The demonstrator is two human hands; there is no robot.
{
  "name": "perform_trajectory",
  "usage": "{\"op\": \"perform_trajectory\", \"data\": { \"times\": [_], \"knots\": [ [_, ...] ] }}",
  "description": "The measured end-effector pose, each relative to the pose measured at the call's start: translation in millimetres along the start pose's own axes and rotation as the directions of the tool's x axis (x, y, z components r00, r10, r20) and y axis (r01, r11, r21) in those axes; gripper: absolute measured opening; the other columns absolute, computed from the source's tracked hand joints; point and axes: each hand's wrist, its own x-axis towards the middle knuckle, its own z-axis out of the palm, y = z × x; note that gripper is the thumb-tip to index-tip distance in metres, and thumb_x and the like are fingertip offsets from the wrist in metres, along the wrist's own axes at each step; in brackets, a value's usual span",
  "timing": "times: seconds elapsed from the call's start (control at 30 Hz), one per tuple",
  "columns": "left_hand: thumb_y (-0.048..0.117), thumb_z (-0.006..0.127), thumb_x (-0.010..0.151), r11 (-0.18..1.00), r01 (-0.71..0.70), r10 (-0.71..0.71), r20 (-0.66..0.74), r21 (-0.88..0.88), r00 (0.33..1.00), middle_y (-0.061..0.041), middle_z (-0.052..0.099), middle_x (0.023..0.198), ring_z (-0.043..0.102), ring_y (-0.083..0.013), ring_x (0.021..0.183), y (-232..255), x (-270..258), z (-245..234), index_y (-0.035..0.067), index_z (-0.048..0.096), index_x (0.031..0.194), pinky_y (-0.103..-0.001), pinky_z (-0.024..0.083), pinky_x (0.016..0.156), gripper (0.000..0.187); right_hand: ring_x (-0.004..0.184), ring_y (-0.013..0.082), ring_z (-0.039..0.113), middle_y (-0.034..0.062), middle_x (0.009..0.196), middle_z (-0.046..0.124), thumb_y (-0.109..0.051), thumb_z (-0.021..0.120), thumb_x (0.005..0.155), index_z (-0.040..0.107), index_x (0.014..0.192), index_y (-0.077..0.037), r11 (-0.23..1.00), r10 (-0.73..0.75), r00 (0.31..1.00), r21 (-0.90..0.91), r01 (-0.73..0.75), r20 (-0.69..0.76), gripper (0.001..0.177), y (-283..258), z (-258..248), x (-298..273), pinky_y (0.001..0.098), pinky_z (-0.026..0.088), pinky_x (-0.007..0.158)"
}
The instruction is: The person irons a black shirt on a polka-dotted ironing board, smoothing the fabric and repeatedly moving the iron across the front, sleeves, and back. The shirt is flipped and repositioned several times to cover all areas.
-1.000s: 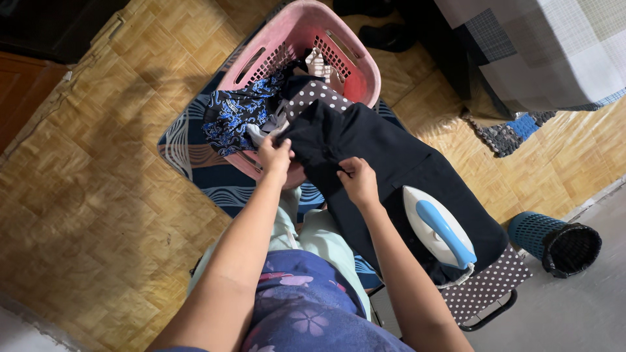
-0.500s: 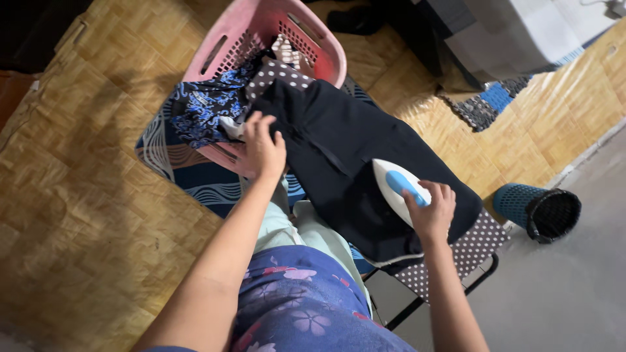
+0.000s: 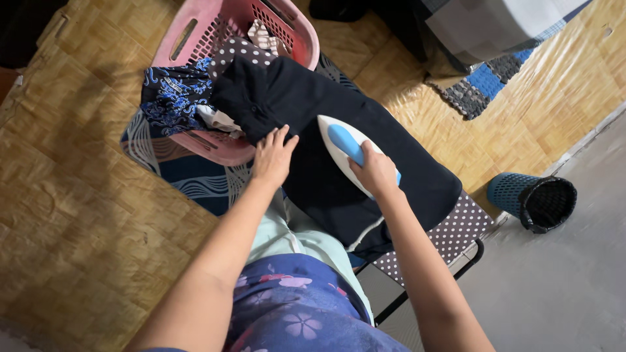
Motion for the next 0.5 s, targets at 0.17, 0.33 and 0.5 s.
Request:
{"op": "perform_trajectory", "data": {
  "times": [0.17,0.33,0.5],
  "knots": [
    [0.013,0.06,0.094,0.985,-0.175,0.174,0.094,0.003,0.98,-0.005,0.06,0.109,0.057,-0.0245,0.112,-27,21,-3,0.012,0.068,0.098,-0.041,0.047,0.099,0.009,0.079,0.0442,0.07,0.0214,0.081,0.072,-0.031,0.076,0.083,0.059,0.108,-0.007,0.998,0.056,0.998,-0.01,-0.057,-0.038,0.039,8,2,-4,0.0534,0.054,0.071],
    [0.013,0.062,0.086,0.906,-0.41,0.403,0.076,0.111,0.912,-0.002,0.061,0.105,0.056,-0.0226,0.105,-36,33,-8,0.014,0.07,0.094,-0.038,0.045,0.093,0.012,0.079,0.0438,0.07,0.0216,0.08,0.071,-0.03,0.078,0.08,0.062,0.103,-0.007,0.983,0.157,0.987,-0.096,-0.154,0.026,0.036,59,-6,-55,0.0531,0.056,0.073],
    [0.013,0.062,0.085,0.868,-0.477,0.454,0.171,0.137,0.874,-0.001,0.061,0.105,0.057,-0.0208,0.107,-38,38,-8,0.015,0.069,0.092,-0.036,0.045,0.095,0.01,0.079,0.0438,0.071,0.022,0.08,0.071,-0.027,0.077,0.08,0.063,0.101,-0.006,0.975,0.202,0.979,-0.102,-0.199,0.015,0.033,93,-11,-94,0.0516,0.057,0.074]
  ]
}}
